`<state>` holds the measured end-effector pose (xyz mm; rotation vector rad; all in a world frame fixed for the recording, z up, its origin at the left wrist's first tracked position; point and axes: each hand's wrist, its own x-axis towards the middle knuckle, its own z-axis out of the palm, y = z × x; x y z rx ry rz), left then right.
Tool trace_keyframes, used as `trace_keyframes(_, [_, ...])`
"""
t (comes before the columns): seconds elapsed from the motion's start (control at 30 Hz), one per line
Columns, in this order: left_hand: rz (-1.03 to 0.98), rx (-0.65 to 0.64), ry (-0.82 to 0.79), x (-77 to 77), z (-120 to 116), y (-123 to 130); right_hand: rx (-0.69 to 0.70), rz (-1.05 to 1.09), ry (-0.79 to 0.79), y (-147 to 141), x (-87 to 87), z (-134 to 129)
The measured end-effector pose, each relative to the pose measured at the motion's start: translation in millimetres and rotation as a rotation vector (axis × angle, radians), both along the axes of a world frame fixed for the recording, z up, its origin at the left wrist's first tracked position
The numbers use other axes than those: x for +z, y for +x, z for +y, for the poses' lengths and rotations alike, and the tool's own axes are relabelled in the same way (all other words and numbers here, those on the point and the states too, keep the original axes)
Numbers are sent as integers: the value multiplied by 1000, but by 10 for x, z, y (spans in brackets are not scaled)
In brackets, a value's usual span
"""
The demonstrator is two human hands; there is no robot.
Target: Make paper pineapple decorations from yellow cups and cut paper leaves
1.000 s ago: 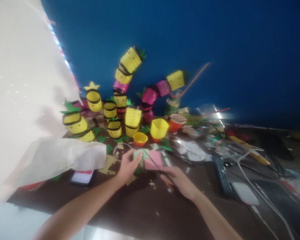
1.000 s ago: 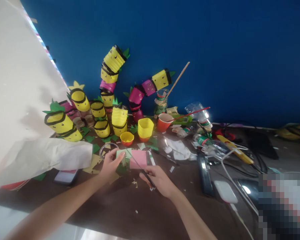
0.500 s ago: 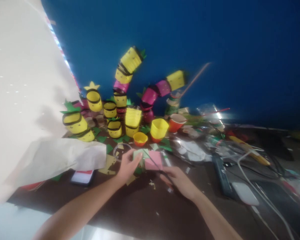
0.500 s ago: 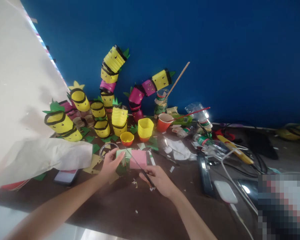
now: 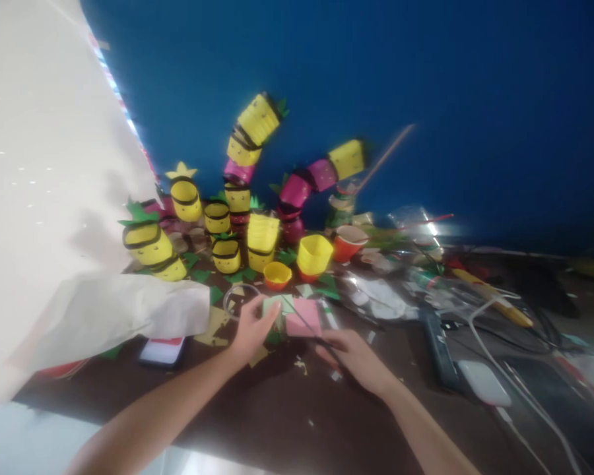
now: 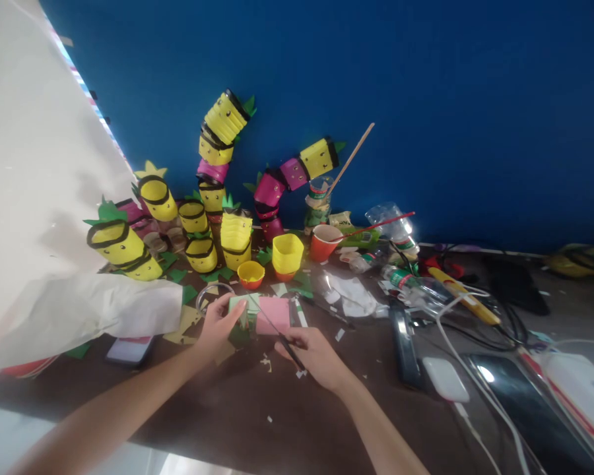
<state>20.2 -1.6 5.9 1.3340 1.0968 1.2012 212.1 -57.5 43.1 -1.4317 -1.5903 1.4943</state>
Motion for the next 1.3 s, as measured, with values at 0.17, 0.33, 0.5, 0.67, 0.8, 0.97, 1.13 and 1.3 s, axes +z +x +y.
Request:
trace_keyframes(0.17, [-34, -1, 2, -5, 1, 1, -20, -65, 81, 9, -20, -1])
trace_keyframes(0.33, [-105, -28, -52, 5, 2, -2, -127, -192, 211, 45, -90, 12])
trace_keyframes(0.5, [-208, -44, -112, -68, 46, -9, -305, -628, 537, 146, -240, 58])
trace_keyframes(0.67, [-201, -77, -21, -109, 74, -10, -318, -723, 609, 205, -287, 82])
trace_keyframes(0.8, [-179, -83, -62, -71, 61, -3, -327, -638, 638, 199, -296, 85])
trace_keyframes(0.97, [-169, -57, -118, -18, 27, 20, -310, -474, 661, 144, -273, 56])
trace_keyframes(1.13, [-209, -176, -195, -17, -66, 85, -344, -263, 522, 1, -269, 9])
trace_keyframes(1.3, [-116, -365, -70, -12, -182, 122, -368, -32, 457, -122, -249, 34])
